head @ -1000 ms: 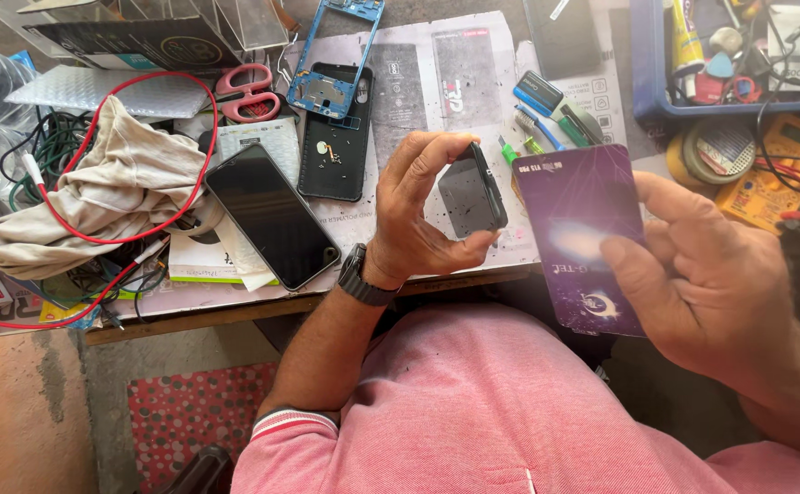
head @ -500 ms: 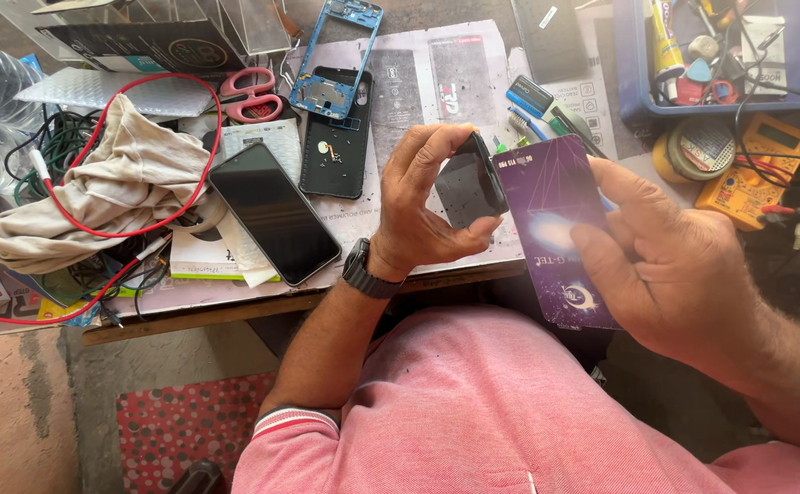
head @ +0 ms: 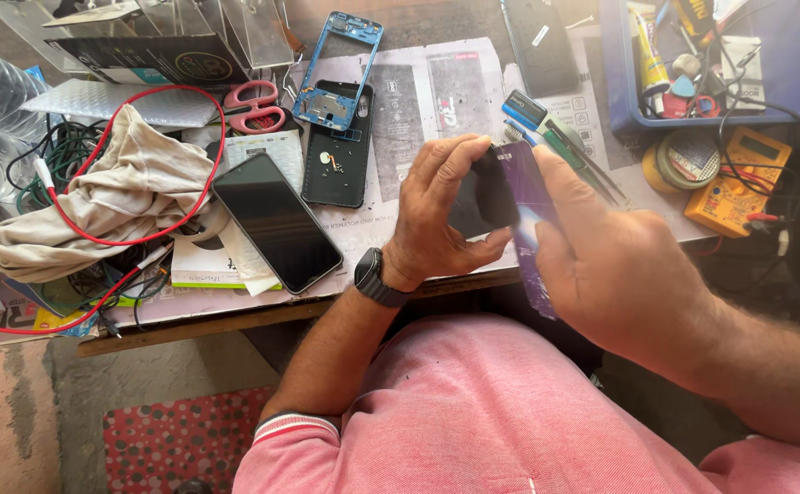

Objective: The person disassembles a smartphone by removing screws and separating the back cover. They use a screwdriver, tweezers, and a brush to clean and adjust internal components. The person then uses a SIM card to pry open the device further.

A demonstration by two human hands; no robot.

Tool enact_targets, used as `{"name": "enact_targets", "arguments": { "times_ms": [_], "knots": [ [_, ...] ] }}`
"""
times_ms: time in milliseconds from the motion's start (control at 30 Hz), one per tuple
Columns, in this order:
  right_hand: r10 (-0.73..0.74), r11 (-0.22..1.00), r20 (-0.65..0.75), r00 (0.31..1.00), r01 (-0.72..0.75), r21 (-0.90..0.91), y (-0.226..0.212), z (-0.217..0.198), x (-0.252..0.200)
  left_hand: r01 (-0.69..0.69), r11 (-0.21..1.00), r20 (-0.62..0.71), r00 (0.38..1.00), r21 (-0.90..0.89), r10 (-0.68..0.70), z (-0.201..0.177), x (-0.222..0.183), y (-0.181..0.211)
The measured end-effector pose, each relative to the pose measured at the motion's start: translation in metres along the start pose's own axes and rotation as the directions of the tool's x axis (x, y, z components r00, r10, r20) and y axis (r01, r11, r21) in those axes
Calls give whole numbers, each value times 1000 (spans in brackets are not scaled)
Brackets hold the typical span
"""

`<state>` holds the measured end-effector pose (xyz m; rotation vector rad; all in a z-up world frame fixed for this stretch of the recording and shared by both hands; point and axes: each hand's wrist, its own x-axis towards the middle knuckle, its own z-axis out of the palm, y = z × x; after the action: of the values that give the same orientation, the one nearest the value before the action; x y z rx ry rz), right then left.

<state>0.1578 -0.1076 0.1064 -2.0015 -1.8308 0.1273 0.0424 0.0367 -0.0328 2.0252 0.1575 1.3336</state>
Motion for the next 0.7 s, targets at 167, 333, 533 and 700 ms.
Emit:
{"name": "enact_targets", "arguments": {
  "times_ms": [167, 333, 533, 700],
  "knots": [
    [71, 996, -10, 997, -70, 56, 4, -2, 6, 113, 993, 95, 989, -25, -110, -2, -7, -3],
    [72, 997, -51, 996, -70, 41, 14, -1, 9, 234, 967, 137, 960, 96, -246, 8, -17, -7],
    [84, 995, -49, 995, -81, 67, 22, -2, 14, 384, 923, 153, 910, 42, -385, 13, -20, -10],
    [132, 991, -16, 991, -131, 35, 27, -2, 19, 274, 961, 120, 954, 25, -275, 16, -22, -13]
  ]
}}
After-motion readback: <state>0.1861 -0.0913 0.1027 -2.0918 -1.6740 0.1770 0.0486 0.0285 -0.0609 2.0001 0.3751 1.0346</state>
